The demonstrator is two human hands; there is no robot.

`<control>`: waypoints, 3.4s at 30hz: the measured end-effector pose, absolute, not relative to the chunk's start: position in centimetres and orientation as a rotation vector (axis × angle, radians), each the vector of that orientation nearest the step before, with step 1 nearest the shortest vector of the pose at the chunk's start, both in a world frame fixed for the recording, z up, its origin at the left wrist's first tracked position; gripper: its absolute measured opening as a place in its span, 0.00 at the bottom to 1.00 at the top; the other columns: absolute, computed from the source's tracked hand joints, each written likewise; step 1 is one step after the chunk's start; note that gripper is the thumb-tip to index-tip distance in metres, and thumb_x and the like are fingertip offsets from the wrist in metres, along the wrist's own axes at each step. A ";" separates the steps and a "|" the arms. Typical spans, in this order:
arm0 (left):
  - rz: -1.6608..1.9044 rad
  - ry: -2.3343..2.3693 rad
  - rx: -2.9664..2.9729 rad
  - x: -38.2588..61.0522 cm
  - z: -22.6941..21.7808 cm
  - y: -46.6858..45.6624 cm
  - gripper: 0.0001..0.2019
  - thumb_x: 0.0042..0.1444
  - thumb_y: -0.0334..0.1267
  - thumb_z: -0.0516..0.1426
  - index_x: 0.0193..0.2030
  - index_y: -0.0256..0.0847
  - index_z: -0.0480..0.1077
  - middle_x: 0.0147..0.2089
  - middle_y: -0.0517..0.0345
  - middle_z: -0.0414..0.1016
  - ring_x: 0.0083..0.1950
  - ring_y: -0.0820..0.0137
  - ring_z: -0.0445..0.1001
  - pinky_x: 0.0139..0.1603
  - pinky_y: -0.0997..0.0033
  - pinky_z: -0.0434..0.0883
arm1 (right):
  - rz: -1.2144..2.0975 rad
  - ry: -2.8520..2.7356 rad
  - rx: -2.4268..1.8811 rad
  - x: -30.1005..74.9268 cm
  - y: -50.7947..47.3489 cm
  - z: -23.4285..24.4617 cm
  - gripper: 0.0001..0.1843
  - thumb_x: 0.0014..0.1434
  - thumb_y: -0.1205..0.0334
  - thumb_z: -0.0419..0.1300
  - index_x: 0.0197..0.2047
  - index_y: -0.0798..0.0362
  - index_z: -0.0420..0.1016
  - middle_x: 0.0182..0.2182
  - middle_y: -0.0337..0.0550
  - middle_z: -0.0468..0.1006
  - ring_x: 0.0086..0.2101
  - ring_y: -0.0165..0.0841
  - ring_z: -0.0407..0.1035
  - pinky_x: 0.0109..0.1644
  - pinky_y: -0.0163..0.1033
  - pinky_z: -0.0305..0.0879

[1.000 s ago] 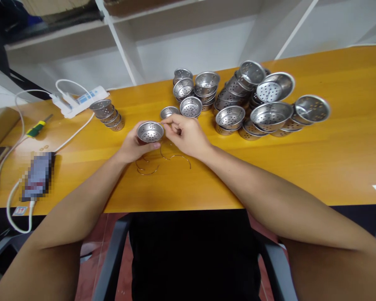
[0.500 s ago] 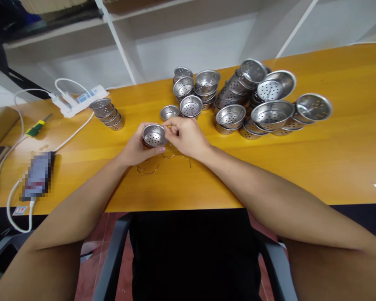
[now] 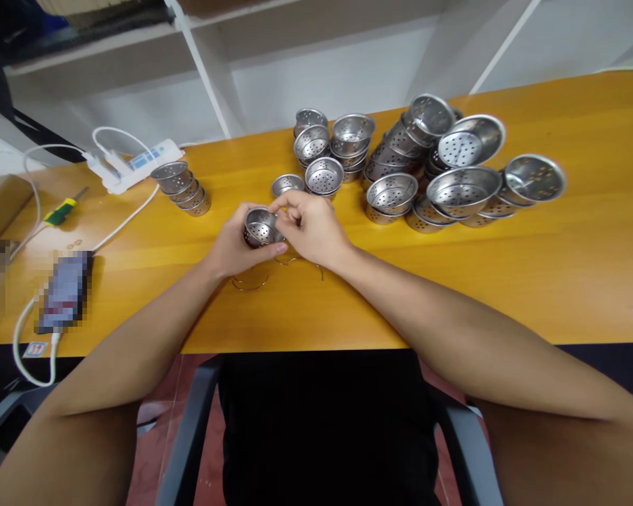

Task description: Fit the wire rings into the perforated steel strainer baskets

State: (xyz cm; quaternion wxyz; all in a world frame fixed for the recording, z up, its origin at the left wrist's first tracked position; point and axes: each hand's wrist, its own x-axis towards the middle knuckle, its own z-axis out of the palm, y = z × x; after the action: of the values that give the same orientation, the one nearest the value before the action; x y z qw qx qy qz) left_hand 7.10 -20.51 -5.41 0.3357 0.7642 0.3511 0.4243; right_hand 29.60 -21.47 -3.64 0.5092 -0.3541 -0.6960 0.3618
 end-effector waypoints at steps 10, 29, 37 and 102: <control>1.039 0.788 1.842 5.4 -5.6 -19.1 0.38 0.63 0.77 0.77 0.55 0.43 0.82 0.46 0.55 0.84 0.42 0.67 0.77 0.44 0.65 0.74 | 1.389 -1.801 -0.462 31.3 -20.0 -2.5 0.26 0.71 0.38 0.86 0.46 0.48 0.84 0.30 0.34 0.82 0.26 0.27 0.72 0.29 0.36 0.70; 1.107 0.756 2.047 5.4 -6.5 -18.8 0.32 0.60 0.57 0.83 0.59 0.43 0.77 0.49 0.56 0.88 0.45 0.66 0.85 0.45 0.65 0.78 | 1.448 -1.742 -0.627 30.7 -20.6 -2.7 0.30 0.65 0.35 0.89 0.42 0.48 0.82 0.28 0.36 0.86 0.24 0.28 0.74 0.27 0.36 0.66; 1.066 0.793 1.985 5.4 -6.3 -19.1 0.33 0.57 0.58 0.83 0.58 0.43 0.78 0.47 0.56 0.88 0.44 0.66 0.84 0.45 0.66 0.77 | 1.488 -1.766 -0.579 30.9 -20.5 -2.5 0.28 0.66 0.39 0.89 0.44 0.49 0.82 0.29 0.36 0.86 0.25 0.28 0.73 0.27 0.37 0.66; 1.127 0.833 1.869 4.8 -8.9 -16.0 0.40 0.64 0.56 0.82 0.76 0.57 0.72 0.94 0.43 0.63 0.84 0.48 0.81 0.76 0.42 0.89 | 0.599 -1.965 -0.951 32.0 -19.6 -4.4 0.22 0.76 0.56 0.74 0.69 0.47 0.92 0.60 0.54 0.97 0.60 0.56 0.92 0.73 0.67 0.85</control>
State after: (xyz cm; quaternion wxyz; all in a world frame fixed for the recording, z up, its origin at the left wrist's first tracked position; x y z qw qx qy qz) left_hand 4.80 -16.03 -8.89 0.3921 0.7359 0.3281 0.4439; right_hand 32.01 -19.56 -4.45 0.4250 -0.3805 -0.7856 0.2396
